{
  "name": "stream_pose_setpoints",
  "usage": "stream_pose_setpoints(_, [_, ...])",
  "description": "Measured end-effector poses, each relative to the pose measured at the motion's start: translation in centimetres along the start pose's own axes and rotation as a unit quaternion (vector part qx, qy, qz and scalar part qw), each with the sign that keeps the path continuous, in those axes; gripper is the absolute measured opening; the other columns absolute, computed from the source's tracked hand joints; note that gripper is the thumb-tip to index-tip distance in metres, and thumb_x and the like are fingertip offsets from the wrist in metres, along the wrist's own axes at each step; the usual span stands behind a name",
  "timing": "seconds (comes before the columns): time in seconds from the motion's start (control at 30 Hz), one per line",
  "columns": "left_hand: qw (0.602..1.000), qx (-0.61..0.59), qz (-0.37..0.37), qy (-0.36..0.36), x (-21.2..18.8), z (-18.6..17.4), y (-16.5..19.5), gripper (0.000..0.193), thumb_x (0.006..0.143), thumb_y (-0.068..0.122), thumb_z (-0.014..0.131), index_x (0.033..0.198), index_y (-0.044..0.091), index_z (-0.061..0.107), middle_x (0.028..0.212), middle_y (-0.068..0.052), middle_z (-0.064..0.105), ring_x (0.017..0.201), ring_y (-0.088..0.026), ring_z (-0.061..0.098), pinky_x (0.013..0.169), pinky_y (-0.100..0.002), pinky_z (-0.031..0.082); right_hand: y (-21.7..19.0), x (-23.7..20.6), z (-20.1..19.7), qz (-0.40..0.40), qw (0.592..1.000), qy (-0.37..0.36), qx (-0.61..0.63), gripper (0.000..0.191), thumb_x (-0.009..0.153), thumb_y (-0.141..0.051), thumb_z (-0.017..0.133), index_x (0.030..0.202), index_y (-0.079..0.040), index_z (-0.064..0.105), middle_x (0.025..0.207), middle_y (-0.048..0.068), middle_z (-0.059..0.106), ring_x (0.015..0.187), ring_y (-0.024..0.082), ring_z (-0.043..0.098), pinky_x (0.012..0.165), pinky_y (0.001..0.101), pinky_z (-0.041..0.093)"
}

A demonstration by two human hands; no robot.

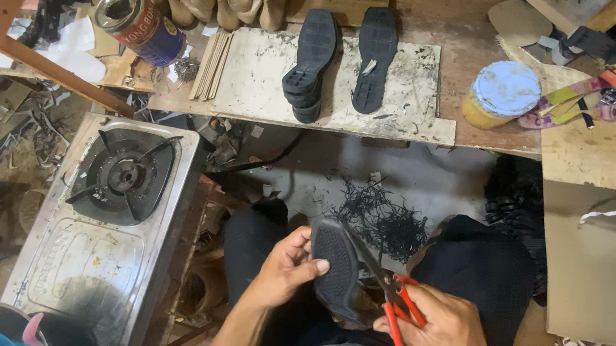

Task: The person sits at a workbench and uses scissors to trim the edges of black rubber shoe soles, rotating each sole to cut around it and letting trimmings fall to the floor. They briefly handle a stack of insoles and a strap before resuming trimming soles one at a time.

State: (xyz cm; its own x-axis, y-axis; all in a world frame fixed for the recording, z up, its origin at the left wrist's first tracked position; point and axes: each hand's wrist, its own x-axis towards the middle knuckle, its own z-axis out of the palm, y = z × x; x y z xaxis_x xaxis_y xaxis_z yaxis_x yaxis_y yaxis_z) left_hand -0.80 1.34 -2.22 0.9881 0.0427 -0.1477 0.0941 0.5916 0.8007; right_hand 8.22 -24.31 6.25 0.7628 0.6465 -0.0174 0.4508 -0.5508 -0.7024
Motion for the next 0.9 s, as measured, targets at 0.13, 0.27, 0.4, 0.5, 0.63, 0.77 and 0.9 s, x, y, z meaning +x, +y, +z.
stream_pose_setpoints(0.13, [0.996,0.09,-0.007,-0.002,-0.4,-0.9,1.8,0.036,0.097,0.003,0.065,0.133,-0.002,0.059,0.119,-0.008,0.07,0.11,-0.016,0.065,0.099,-0.031,0.053,1.6,-1.0,-0.7,-0.003,0.996,-0.035,0.083,0.053,0.062,-0.027,0.094,0.105,-0.003,0.075,0.078,0.006,0.08,0.063,0.014,0.079,0.057,0.0277,0.062])
stream_pose_setpoints(0.27, [0.993,0.108,-0.019,0.045,-0.5,-1.1,2.9,0.04,0.096,0.007,0.065,0.134,-0.001,0.059,0.118,-0.008,0.07,0.108,-0.015,0.066,0.096,-0.032,0.053,2.5,-1.4,-0.5,0.084,0.989,-0.062,0.1,0.06,0.06,-0.024,0.098,0.112,-0.004,0.075,0.078,0.007,0.081,0.062,0.014,0.079,0.057,0.0284,0.062])
stream_pose_setpoints(0.4, [0.991,0.121,-0.005,0.055,-0.5,-0.8,2.9,0.039,0.097,0.008,0.066,0.134,-0.002,0.06,0.119,-0.008,0.07,0.109,-0.015,0.065,0.098,-0.032,0.053,2.2,-1.7,0.1,0.092,0.989,-0.035,0.109,0.07,0.056,-0.019,0.096,0.119,-0.003,0.071,0.084,0.008,0.08,0.063,0.013,0.081,0.057,0.0275,0.064])
stream_pose_setpoints(0.5, [0.993,0.11,-0.004,0.045,-0.4,-0.6,2.4,0.039,0.097,0.008,0.067,0.134,-0.002,0.06,0.118,-0.008,0.07,0.109,-0.015,0.065,0.098,-0.033,0.053,1.8,-1.6,0.4,0.061,0.994,-0.018,0.086,0.067,0.054,-0.021,0.097,0.114,-0.003,0.073,0.087,0.009,0.079,0.064,0.014,0.076,0.055,0.0272,0.063])
stream_pose_setpoints(0.63, [0.995,0.097,-0.008,0.032,-0.4,-0.5,1.9,0.04,0.097,0.009,0.067,0.134,-0.002,0.059,0.118,-0.009,0.07,0.109,-0.016,0.065,0.098,-0.033,0.053,1.7,-1.7,0.5,0.069,0.993,-0.03,0.087,0.07,0.054,-0.023,0.098,0.115,-0.003,0.073,0.086,0.008,0.08,0.065,0.013,0.076,0.056,0.0272,0.064])
stream_pose_setpoints(0.77, [0.995,0.097,-0.009,0.025,-0.5,-0.7,2.1,0.039,0.097,0.008,0.067,0.134,-0.002,0.059,0.121,-0.009,0.07,0.111,-0.016,0.065,0.099,-0.033,0.053,2.2,-2.1,0.4,0.05,0.994,-0.023,0.092,0.067,0.054,-0.022,0.097,0.113,-0.002,0.073,0.084,0.008,0.08,0.064,0.013,0.076,0.057,0.0274,0.064])
stream_pose_setpoints(0.9, [0.989,0.147,-0.022,0.011,-0.9,-1.0,3.3,0.039,0.097,0.008,0.067,0.134,-0.002,0.061,0.122,-0.009,0.071,0.113,-0.016,0.066,0.101,-0.033,0.052,3.1,-2.2,-0.4,0.027,0.994,-0.075,0.073,0.061,0.056,-0.026,0.098,0.11,-0.005,0.076,0.083,0.006,0.08,0.061,0.013,0.08,0.056,0.0264,0.064])
